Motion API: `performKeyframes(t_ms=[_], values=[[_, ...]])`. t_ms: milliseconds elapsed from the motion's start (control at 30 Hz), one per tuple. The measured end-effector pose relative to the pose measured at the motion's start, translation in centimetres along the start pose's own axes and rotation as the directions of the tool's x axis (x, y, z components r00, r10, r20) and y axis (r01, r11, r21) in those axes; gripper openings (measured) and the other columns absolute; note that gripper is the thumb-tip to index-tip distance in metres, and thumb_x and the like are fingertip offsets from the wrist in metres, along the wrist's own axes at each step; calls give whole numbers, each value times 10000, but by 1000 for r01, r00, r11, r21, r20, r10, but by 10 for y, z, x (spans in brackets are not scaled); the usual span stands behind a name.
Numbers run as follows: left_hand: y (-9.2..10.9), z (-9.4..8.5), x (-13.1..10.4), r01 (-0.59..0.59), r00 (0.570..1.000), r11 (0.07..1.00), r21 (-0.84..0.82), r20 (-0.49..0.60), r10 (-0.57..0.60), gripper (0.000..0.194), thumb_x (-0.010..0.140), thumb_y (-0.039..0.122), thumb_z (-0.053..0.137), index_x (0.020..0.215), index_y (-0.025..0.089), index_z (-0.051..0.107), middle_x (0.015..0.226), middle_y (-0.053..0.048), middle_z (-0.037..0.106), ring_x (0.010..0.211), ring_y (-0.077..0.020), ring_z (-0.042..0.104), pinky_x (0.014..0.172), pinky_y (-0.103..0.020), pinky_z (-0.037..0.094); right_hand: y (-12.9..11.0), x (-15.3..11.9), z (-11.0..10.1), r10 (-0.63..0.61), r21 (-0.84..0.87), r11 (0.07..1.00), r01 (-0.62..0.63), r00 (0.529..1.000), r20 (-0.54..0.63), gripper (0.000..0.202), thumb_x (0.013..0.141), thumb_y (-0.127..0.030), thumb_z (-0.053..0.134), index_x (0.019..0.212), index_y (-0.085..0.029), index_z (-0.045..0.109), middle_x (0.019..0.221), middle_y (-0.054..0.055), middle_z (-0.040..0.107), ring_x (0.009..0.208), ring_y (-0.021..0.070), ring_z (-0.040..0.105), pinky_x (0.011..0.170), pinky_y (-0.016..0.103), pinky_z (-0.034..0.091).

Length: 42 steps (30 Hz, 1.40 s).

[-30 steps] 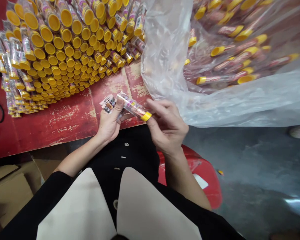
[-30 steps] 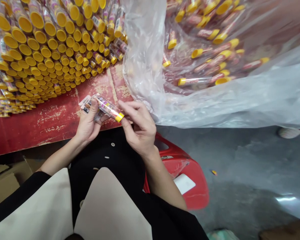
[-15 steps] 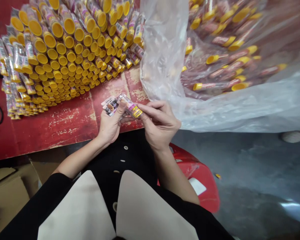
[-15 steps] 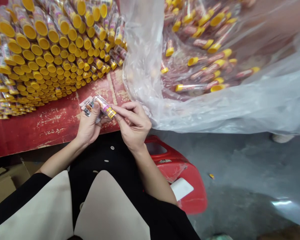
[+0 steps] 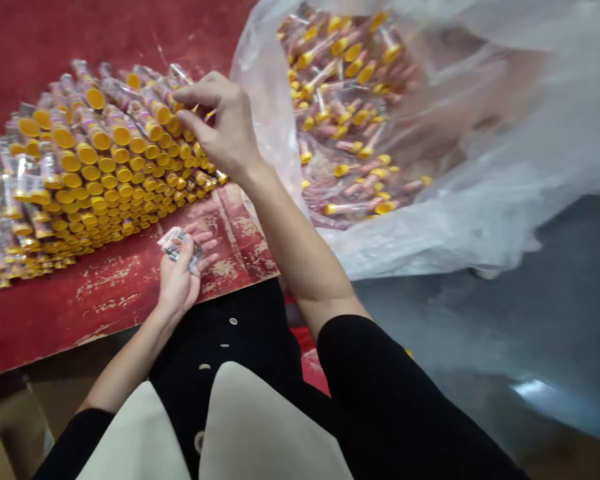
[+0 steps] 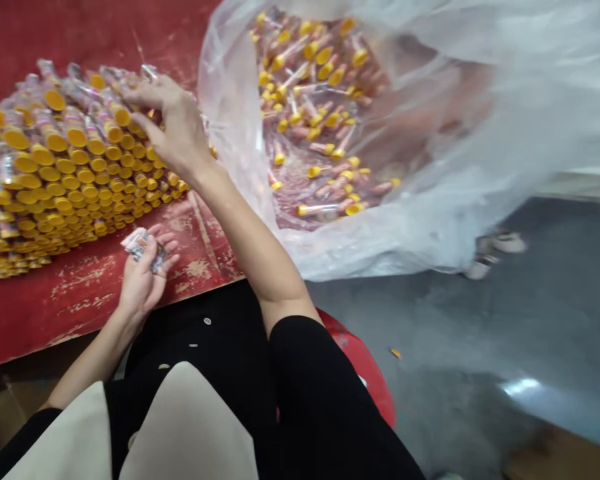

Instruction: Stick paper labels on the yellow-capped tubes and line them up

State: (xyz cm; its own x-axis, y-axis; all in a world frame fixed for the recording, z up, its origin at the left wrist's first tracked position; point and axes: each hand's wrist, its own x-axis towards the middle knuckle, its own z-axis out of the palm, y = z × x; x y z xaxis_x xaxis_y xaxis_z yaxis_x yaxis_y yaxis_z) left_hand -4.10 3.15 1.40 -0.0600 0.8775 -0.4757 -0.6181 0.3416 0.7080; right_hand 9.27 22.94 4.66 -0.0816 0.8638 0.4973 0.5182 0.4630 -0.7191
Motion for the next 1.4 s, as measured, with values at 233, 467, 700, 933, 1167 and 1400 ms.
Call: performKeyframes(t_ms=[233, 467, 700, 933, 1167, 1400], values=[[-10, 10, 3, 166, 986, 986, 19, -36, -165, 87, 900, 225, 662, 947, 152, 671, 846, -23, 759, 778, -106, 743, 808, -224, 586, 117, -85, -147, 415, -374, 824, -425, 903, -111, 388, 650, -3, 770, 432, -176, 499, 564, -33, 508, 759, 100, 592, 884, 324, 440], [-19, 29, -6, 224, 974, 966, -126, 18, -224, 144, 923, 265, 628, 1004, 182, 713, 1089, -37, 746, 1096, -154, 706, 1037, -324, 517, 97, -139, -142, 315, -42, 945, -323, 938, -142, 116, 846, -358, 711, 836, -283, 624, 870, -18, 561, 871, 106, 588, 852, 298, 487], [-28, 33, -11, 194, 981, 970, -143, 1, -196, 191, 934, 277, 622, 1095, 213, 704, 1058, 8, 732, 1104, -128, 689, 941, -244, 539, -38, -206, -43, 408, 485, 769, -418, 903, 132, 294, 711, -395, 838, 837, -201, 658, 736, -29, 579, 639, 82, 530, 595, 233, 456], [-36, 28, -16, 4, 984, 998, -58, -178, -14, 193, 787, 253, 785, 927, 172, 679, 886, 15, 728, 841, -100, 703, 790, -207, 544, -39, -211, -21, 492, 530, 728, -435, 870, 37, 318, 758, -483, 781, 873, -207, 673, 760, -20, 641, 565, 70, 505, 540, 228, 443], [-31, 29, -15, 57, 979, 993, -102, -188, -75, 242, 784, 354, 793, 889, 173, 670, 744, 43, 671, 758, -85, 673, 765, -208, 532, -43, -221, -30, 443, 524, 760, -385, 897, 18, 371, 929, -605, 521, 954, -242, 595, 734, -10, 545, 617, 101, 543, 595, 257, 491], [-29, 29, -20, 196, 965, 968, -157, -143, -219, 223, 813, 328, 768, 781, 159, 624, 681, 59, 629, 587, -41, 581, 693, -196, 516, -56, -227, -54, 338, 490, 843, -222, 927, -162, 407, 945, -601, 472, 1262, -348, 512, 999, 49, 554, 845, 169, 609, 736, 336, 552]])
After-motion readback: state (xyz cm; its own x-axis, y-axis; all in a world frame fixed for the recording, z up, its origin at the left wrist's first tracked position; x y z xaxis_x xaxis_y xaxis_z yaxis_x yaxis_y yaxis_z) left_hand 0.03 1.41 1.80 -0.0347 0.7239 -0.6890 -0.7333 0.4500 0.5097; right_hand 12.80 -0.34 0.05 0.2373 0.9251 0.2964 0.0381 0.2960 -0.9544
